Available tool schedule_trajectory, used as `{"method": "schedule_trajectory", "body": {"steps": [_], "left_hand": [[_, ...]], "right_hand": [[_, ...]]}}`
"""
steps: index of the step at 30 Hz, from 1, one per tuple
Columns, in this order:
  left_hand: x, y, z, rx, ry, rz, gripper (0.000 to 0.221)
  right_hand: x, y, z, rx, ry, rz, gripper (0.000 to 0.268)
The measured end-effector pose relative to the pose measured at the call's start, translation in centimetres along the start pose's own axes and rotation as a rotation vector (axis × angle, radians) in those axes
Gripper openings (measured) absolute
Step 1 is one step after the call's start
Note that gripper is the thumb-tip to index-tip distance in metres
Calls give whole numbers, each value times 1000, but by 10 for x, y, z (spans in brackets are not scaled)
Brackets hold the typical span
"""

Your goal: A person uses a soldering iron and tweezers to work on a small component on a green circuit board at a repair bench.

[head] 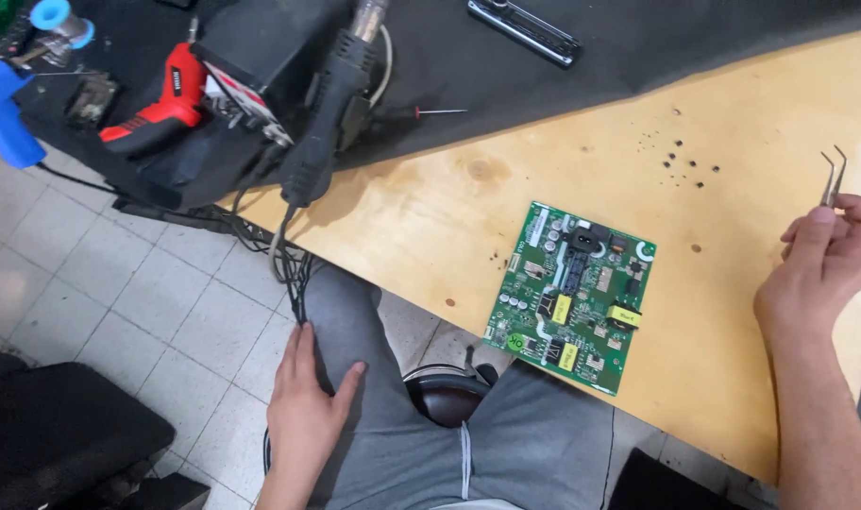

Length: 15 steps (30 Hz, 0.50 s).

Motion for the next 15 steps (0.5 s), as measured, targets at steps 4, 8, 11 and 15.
{"method": "schedule_trajectory", "body": {"steps": [4, 8, 11, 15], "left_hand": [[-54, 17, -26, 289, -457, -133, 25], [-85, 33, -46, -66, -556, -630, 45], [-86, 13, -38, 51, -580, -635, 41], [-42, -51, 2, 316, -177, -531, 26]], "right_hand": [[2, 3, 0, -71, 17, 3, 34], [7, -8, 2, -42, 34, 11, 39], [8, -13, 6, -31, 24, 20, 39], [14, -19, 6, 64, 59, 21, 34]]}}
Point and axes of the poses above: each hand's wrist, its own z-axis towards the middle knuckle, its own x-axis out of the palm, y = z × x, the point moved 9 cm from there along z, towards the middle knuckle, and after that the axes turned 12 degrees about -z, right-handed, at the moved point
